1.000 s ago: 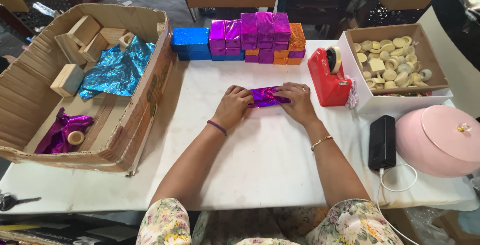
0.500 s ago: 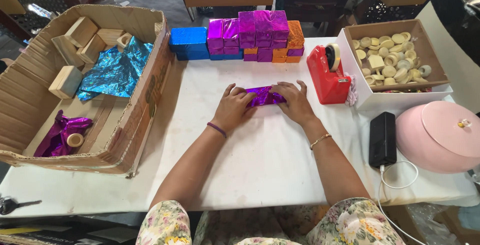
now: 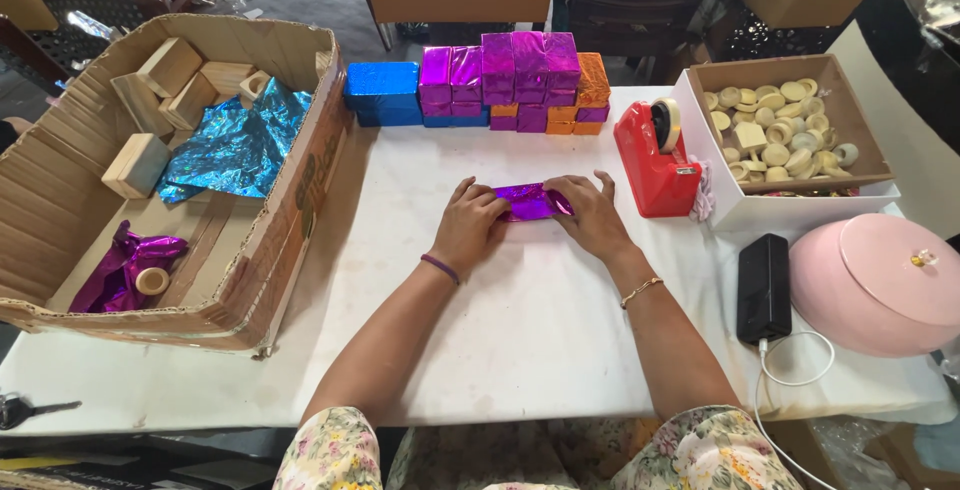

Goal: The person wipes a small wooden block with a cloth, then wraps it in shiny purple foil paper. They fold the paper around the block and secure it with clear tape from a red dispenser. The wrapped gift is placed on a stack of similar items, and the person proceeds to wipe another wooden block.

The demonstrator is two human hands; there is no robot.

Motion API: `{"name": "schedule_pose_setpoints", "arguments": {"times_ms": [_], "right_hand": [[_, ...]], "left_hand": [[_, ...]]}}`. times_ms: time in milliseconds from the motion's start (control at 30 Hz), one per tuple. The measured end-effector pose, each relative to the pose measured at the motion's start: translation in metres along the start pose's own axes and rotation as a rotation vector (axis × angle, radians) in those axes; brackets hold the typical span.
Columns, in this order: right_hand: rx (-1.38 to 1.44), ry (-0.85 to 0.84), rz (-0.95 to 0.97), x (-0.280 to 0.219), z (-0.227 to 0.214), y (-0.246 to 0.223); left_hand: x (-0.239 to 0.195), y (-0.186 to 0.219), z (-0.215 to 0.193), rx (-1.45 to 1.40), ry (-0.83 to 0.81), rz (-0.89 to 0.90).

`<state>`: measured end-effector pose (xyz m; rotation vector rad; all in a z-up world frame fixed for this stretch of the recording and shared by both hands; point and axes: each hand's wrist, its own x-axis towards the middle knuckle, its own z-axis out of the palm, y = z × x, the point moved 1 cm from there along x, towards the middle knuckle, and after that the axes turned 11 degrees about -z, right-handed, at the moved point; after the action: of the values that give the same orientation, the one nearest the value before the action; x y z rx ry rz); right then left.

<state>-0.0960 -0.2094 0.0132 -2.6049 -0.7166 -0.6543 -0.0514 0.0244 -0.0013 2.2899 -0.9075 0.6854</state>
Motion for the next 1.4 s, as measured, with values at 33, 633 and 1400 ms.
{"name": "schedule_pose_setpoints", "arguments": {"times_ms": [33, 633, 1400], "right_hand": [[0.0, 0.0, -0.001, 0.0, 0.0, 0.0], [0.239, 0.029, 0.037, 0.004, -0.003, -0.001], [0.032, 0.077, -0.072, 0.009, -0.027, -0.035]], "left_hand": [[0.001, 0.0, -0.001, 0.0, 0.001, 0.0], [0.007, -0.016, -0.029, -0.185, -0.069, -0.198], [0.002, -0.005, -0.021, 0.156, -0.155, 0.009]]}}
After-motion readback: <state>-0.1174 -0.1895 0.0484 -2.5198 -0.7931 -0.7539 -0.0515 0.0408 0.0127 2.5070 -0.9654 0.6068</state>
